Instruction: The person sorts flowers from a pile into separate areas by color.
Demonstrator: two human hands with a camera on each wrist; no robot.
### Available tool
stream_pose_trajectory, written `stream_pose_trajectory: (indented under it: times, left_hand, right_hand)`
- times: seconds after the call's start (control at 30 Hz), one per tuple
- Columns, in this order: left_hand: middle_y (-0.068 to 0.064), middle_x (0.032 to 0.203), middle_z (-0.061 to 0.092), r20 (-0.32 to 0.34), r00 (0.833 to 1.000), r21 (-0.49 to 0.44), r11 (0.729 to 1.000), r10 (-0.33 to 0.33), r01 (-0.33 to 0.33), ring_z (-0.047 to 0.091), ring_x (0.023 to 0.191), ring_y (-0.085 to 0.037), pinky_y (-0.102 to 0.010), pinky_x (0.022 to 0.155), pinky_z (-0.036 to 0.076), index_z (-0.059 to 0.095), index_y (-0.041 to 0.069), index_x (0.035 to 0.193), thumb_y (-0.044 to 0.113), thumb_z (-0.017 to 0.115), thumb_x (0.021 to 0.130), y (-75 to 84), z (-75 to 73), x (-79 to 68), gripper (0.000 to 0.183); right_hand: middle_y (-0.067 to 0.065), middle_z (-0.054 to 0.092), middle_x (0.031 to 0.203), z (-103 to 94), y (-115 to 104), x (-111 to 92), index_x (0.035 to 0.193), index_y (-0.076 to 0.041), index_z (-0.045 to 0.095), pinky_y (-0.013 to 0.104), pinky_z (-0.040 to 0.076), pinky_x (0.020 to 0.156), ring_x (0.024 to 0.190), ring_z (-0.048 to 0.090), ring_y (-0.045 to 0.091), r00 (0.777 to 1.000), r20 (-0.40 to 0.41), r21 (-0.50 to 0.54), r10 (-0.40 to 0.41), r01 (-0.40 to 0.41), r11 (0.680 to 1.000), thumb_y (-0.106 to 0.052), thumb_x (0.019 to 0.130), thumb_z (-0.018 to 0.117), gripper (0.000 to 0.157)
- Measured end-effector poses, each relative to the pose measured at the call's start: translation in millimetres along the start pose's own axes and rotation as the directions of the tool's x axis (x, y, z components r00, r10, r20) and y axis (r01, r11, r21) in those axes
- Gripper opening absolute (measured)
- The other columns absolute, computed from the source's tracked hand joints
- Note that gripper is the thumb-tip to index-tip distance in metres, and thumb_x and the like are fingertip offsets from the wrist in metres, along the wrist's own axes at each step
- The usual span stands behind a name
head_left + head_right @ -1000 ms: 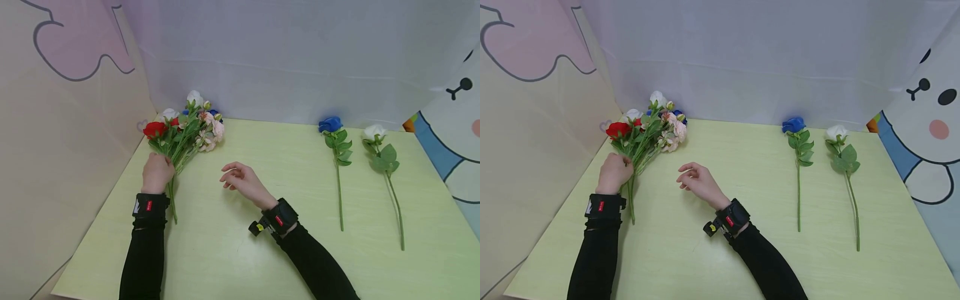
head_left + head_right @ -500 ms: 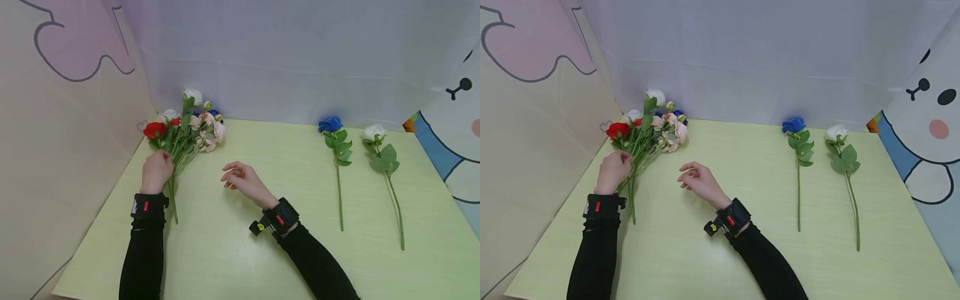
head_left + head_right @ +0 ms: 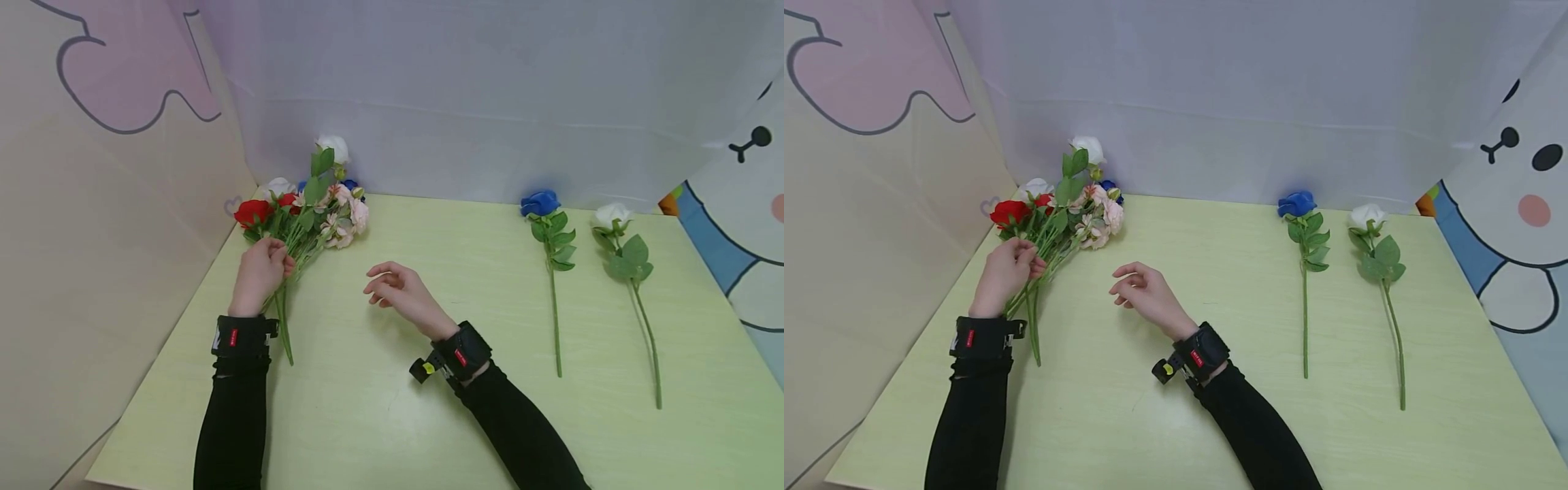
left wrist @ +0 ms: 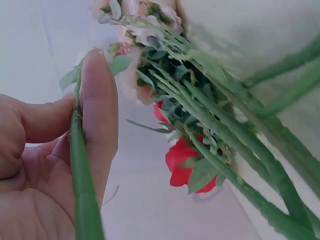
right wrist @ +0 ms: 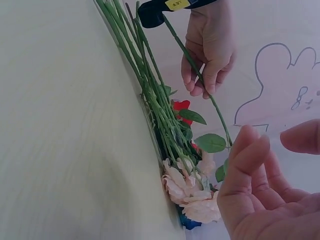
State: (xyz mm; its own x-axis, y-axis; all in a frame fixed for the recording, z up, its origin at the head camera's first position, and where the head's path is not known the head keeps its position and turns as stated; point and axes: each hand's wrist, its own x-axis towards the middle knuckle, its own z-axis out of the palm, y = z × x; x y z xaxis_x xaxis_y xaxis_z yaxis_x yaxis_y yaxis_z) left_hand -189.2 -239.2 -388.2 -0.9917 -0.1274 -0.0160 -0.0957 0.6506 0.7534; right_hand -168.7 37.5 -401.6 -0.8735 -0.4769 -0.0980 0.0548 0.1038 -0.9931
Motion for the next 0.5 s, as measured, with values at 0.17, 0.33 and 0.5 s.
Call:
stream_pose_trajectory:
  times: [0.17, 0.33, 0.5]
  left_hand:
    - [-0.027, 0.107, 0.067, 0.052, 0.999, -0.100, 0.995, 0.015, -0.010, 0.069, 0.085, -0.021, -0.020, 0.073, 0.059, 0.050, -0.011, 0.129, 0.014, 0.042, 0.109, 6.5, 1.5, 0.6, 0.033]
    - [-0.024, 0.111, 0.063, 0.141, 0.990, -0.257, 0.966, 0.019, 0.018, 0.066, 0.084, -0.008, -0.022, 0.080, 0.060, 0.044, -0.010, 0.133, 0.016, 0.040, 0.110, 11.5, 7.6, 3.2, 0.036]
    - [-0.015, 0.109, 0.064, 0.179, 0.982, -0.394, 0.919, 0.057, 0.018, 0.069, 0.091, -0.015, -0.020, 0.081, 0.059, 0.042, -0.006, 0.134, 0.015, 0.040, 0.110, 18.8, 20.1, 4.1, 0.032]
  right_hand:
    - [0.032, 0.065, 0.118, -2.8, 0, 0, 0.129, -0.001, 0.055, 0.050, 0.054, 0.091, 0.086, 0.067, 0.013, 1.000, -0.011, 0.003, -0.003, 0.003, 1.000, -0.009, 0.102, 0.050, 0.029]
    - [0.032, 0.064, 0.119, -7.8, 0, -1, 0.130, 0.000, 0.054, 0.046, 0.055, 0.090, 0.086, 0.066, 0.010, 1.000, -0.018, 0.009, -0.010, 0.010, 1.000, -0.010, 0.102, 0.050, 0.030]
    - [0.025, 0.067, 0.114, -16.0, -1, -3, 0.130, -0.001, 0.054, 0.042, 0.055, 0.089, 0.086, 0.066, 0.010, 0.999, -0.031, 0.010, -0.007, 0.008, 1.000, -0.011, 0.103, 0.051, 0.029]
